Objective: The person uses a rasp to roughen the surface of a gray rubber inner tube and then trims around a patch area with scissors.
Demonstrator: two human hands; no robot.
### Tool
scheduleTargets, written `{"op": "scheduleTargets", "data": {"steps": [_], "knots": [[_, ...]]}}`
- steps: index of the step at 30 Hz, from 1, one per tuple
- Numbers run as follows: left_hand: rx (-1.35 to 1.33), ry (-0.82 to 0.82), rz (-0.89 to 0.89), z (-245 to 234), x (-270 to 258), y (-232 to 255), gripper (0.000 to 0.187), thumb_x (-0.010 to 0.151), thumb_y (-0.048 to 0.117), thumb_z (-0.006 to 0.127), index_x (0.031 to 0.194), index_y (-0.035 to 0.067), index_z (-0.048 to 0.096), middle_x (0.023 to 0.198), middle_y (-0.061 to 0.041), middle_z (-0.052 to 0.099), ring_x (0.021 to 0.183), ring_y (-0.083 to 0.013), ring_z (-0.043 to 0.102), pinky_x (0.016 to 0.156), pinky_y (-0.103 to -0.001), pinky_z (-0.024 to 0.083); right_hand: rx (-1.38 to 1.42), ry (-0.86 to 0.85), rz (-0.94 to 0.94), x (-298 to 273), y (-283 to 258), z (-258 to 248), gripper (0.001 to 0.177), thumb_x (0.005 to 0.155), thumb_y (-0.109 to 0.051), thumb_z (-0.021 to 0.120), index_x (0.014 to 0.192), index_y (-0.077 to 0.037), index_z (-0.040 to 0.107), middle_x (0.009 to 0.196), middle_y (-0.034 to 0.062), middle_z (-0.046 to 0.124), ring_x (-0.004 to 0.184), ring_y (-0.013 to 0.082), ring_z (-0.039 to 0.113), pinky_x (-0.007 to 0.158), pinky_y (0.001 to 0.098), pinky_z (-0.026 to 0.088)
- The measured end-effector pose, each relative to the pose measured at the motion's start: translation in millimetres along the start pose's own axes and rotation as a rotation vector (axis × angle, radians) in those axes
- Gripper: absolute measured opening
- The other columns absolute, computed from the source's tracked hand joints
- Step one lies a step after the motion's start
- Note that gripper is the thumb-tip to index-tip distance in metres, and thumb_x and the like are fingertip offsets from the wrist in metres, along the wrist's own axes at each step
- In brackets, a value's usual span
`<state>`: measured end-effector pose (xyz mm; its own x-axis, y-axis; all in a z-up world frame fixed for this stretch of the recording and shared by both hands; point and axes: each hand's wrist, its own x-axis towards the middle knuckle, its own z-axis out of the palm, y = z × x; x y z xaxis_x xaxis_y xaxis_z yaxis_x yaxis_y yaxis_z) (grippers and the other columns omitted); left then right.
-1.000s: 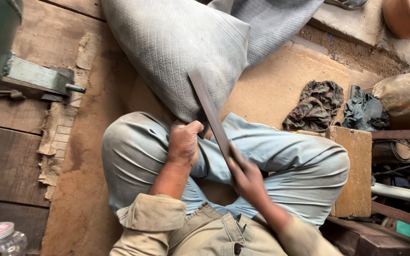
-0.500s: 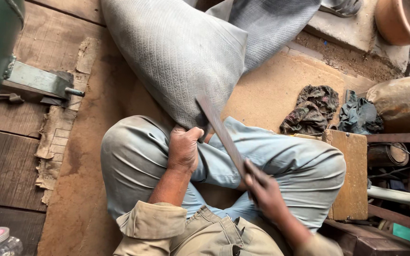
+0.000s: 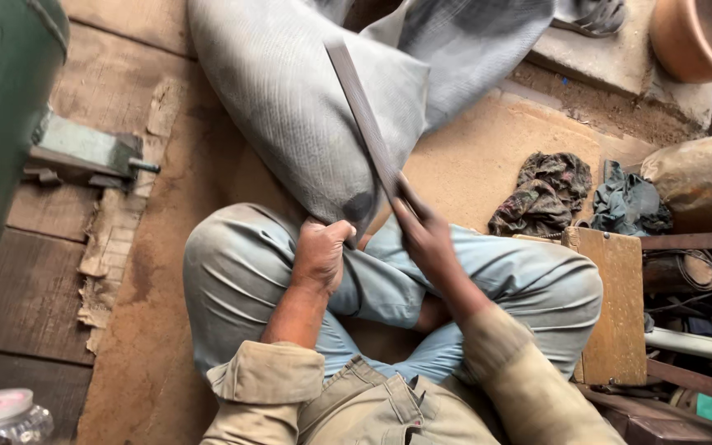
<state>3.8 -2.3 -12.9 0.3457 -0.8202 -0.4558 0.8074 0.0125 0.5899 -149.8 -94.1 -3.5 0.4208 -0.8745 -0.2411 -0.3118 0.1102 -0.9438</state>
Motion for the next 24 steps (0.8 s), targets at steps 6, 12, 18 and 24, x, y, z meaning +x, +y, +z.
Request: {"op": "scheduleTargets", "data": {"steps": [6,12,18,24], "knots": [[0.043,0.020,0.026,-4,3,-10,0.016,0.075,-0.010,0.057,0.085,-0.011,0.069,0.086,-0.006,0.068,0.074,-0.0161,0.062,0.072,-0.031,0.052,-0.099,-0.106,0.283,-142,28,-64,0.058,0.097,-0.027,0.062,0.151,-0.009,0.049,0.071,-0.0044,0.060,0.056,0.0053,0.049,0.051,0.0232,0.044],[0.017,0.013,-0.064,-9,7,-11,0.017,0.071,-0.008,0.054,0.078,-0.008,0.069,0.081,-0.007,0.070,0.067,-0.0162,0.065,0.066,-0.033,0.055,-0.137,-0.083,0.160,-81,24,-6,0.051,0.102,-0.023,0.057,0.151,-0.012,0.051,0.061,-0.0051,0.048,0.050,0.0051,0.043,0.047,0.0236,0.039],[0.061,-0.029,0.066,-18,10,-19,0.012,0.075,-0.010,0.057,0.078,-0.007,0.068,0.081,-0.007,0.068,0.072,-0.0149,0.062,0.069,-0.030,0.049,0.062,-0.025,-0.070,19,-11,17,0.050,0.103,-0.020,0.063,0.152,-0.010,0.054,0.072,-0.0073,0.053,0.059,0.0033,0.045,0.053,0.0233,0.040],[-0.073,-0.022,0.084,-9,4,-11,0.022,0.078,-0.005,0.060,0.098,-0.005,0.069,0.100,-0.007,0.069,0.093,-0.0175,0.064,0.090,-0.031,0.048,-0.033,-0.015,0.176,-58,5,-44,0.055,0.098,-0.023,0.064,0.151,-0.011,0.054,0.067,-0.0056,0.049,0.055,0.0045,0.042,0.047,0.0233,0.036]]}}
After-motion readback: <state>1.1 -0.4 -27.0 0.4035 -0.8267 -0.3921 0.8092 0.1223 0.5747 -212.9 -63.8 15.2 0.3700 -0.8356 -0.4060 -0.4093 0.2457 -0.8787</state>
